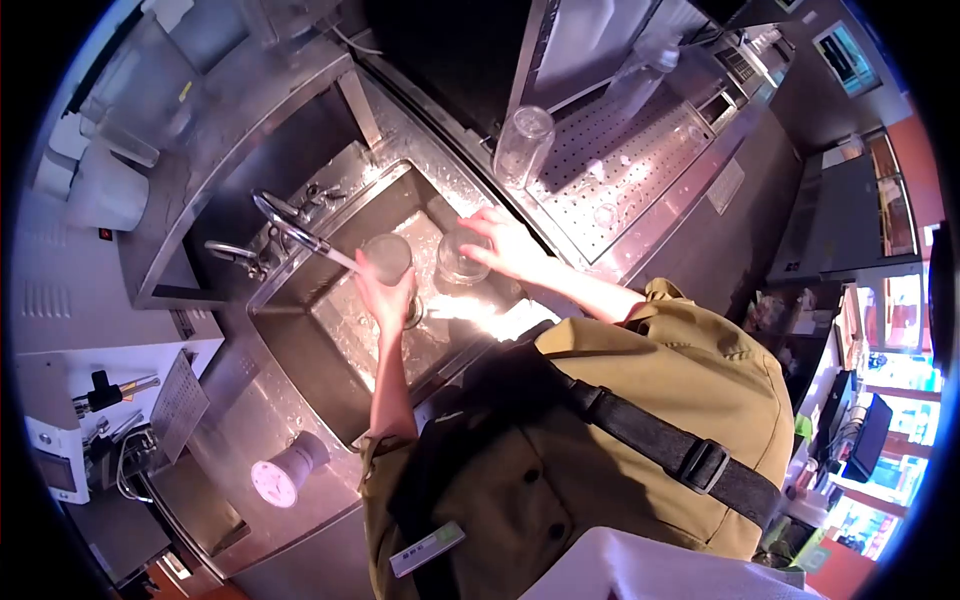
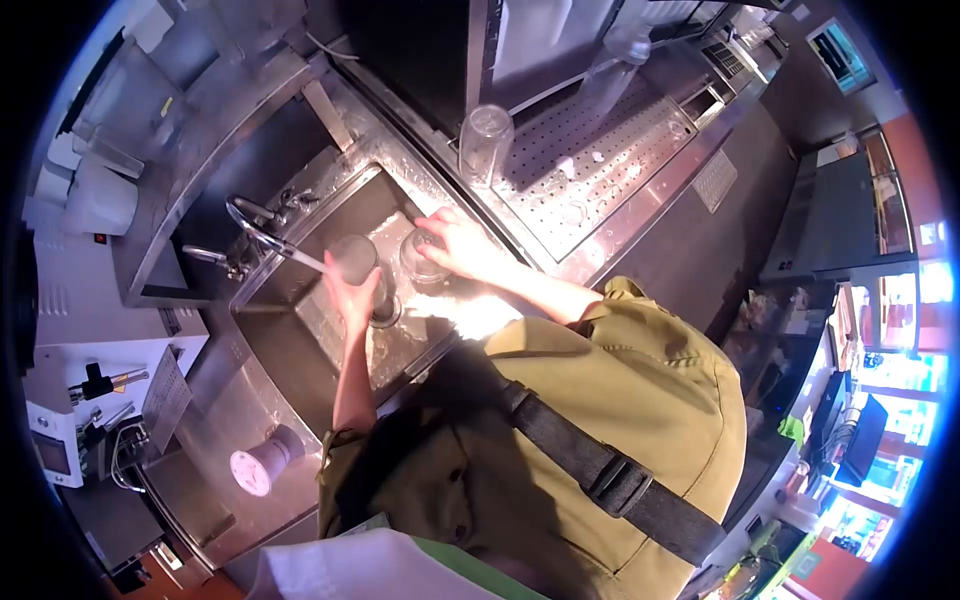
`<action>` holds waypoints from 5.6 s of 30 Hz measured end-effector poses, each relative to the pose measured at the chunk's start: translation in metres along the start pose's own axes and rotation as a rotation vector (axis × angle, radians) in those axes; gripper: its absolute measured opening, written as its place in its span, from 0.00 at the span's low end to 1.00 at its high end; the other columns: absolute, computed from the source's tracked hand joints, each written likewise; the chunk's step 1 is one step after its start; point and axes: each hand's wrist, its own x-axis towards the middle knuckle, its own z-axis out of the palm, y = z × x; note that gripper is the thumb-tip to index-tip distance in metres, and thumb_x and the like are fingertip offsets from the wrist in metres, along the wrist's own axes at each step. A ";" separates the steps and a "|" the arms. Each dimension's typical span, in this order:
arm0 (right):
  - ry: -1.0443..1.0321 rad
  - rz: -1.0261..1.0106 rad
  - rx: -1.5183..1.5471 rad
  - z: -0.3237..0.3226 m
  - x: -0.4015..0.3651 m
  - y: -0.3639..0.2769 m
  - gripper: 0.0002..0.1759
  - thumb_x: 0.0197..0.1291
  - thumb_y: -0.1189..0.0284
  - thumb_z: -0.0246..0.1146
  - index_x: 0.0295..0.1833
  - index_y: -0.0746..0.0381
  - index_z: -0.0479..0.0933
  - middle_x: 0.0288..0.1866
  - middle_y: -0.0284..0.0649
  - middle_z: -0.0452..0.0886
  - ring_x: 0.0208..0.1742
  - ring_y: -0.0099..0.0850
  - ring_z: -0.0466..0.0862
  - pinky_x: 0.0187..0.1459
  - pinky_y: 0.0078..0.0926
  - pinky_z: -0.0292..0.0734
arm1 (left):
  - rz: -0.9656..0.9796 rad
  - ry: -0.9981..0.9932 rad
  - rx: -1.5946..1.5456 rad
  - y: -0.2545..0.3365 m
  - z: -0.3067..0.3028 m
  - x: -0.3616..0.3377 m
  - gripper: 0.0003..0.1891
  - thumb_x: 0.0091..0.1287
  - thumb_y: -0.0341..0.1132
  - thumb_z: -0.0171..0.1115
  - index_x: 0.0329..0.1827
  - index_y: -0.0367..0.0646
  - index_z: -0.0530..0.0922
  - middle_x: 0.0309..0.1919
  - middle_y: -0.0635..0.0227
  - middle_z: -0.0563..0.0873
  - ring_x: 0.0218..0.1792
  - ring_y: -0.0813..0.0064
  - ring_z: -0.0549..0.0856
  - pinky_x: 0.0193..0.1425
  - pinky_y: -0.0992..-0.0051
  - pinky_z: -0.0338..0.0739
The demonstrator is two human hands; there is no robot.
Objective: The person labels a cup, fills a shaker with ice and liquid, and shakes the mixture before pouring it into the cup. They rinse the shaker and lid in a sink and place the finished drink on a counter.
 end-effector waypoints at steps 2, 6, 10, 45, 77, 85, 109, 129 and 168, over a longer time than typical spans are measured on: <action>0.043 -0.004 0.038 -0.001 -0.006 0.003 0.25 0.53 0.59 0.60 0.53 0.62 0.73 0.47 0.45 0.73 0.50 0.40 0.73 0.52 0.32 0.68 | -0.002 0.071 -0.058 -0.008 0.012 0.000 0.51 0.41 0.38 0.75 0.66 0.31 0.52 0.60 0.48 0.64 0.64 0.57 0.62 0.67 0.64 0.54; 0.056 0.101 0.214 -0.002 -0.013 0.004 0.25 0.54 0.59 0.59 0.53 0.63 0.72 0.46 0.45 0.74 0.47 0.39 0.75 0.49 0.31 0.70 | 0.075 0.210 -0.266 -0.023 0.012 -0.007 0.51 0.42 0.37 0.76 0.66 0.33 0.53 0.58 0.52 0.67 0.59 0.62 0.67 0.64 0.65 0.60; 0.101 -0.089 0.198 0.000 -0.012 0.004 0.22 0.56 0.65 0.59 0.55 0.64 0.71 0.49 0.45 0.73 0.47 0.37 0.75 0.46 0.29 0.72 | -0.757 0.345 -0.909 -0.074 -0.017 -0.027 0.36 0.52 0.52 0.65 0.60 0.42 0.65 0.45 0.62 0.76 0.46 0.69 0.74 0.44 0.69 0.70; 0.754 -0.157 0.090 -0.229 0.080 0.240 0.60 0.33 0.64 0.76 0.68 0.65 0.45 0.62 0.54 0.58 0.63 0.48 0.62 0.61 0.37 0.61 | 0.551 -0.329 0.149 0.271 0.230 -0.043 0.14 0.59 0.32 0.57 0.47 0.39 0.73 0.51 0.52 0.73 0.51 0.53 0.73 0.53 0.62 0.71; -0.294 -0.307 0.312 0.109 0.150 0.009 0.30 0.54 0.65 0.59 0.62 0.66 0.63 0.61 0.51 0.67 0.61 0.42 0.69 0.61 0.33 0.64 | -0.427 0.771 0.023 0.038 -0.034 -0.206 0.10 0.59 0.34 0.59 0.42 0.40 0.80 0.44 0.62 0.81 0.49 0.68 0.77 0.56 0.69 0.67; -0.231 0.180 0.485 0.194 0.249 -0.003 0.18 0.55 0.72 0.54 0.52 0.62 0.75 0.34 0.36 0.79 0.31 0.25 0.75 0.36 0.23 0.70 | -0.521 1.091 -0.009 -0.074 -0.221 -0.226 0.39 0.52 0.41 0.69 0.63 0.33 0.60 0.58 0.53 0.67 0.57 0.61 0.70 0.58 0.65 0.68; -0.807 -0.450 -0.385 0.190 0.069 -0.011 0.15 0.61 0.68 0.50 0.50 0.62 0.74 0.36 0.51 0.81 0.40 0.39 0.82 0.42 0.33 0.75 | -0.237 1.456 -0.216 -0.084 -0.261 -0.224 0.48 0.36 0.34 0.78 0.62 0.39 0.57 0.55 0.60 0.67 0.56 0.68 0.71 0.60 0.72 0.68; -1.783 -1.462 -0.338 0.521 -0.459 -0.447 0.35 0.52 0.65 0.63 0.64 0.67 0.60 0.50 0.53 0.75 0.41 0.44 0.80 0.40 0.34 0.77 | -0.657 2.148 0.504 0.040 -0.408 -0.822 0.47 0.35 0.31 0.77 0.61 0.39 0.59 0.55 0.63 0.70 0.58 0.71 0.70 0.64 0.72 0.62; -1.877 -2.660 0.802 0.539 -1.197 -1.020 0.52 0.28 0.75 0.73 0.64 0.59 0.53 0.61 0.50 0.61 0.59 0.49 0.66 0.58 0.38 0.65 | -1.042 2.837 0.130 0.038 -0.380 -1.264 0.45 0.39 0.27 0.75 0.62 0.38 0.58 0.56 0.62 0.70 0.57 0.70 0.71 0.61 0.71 0.66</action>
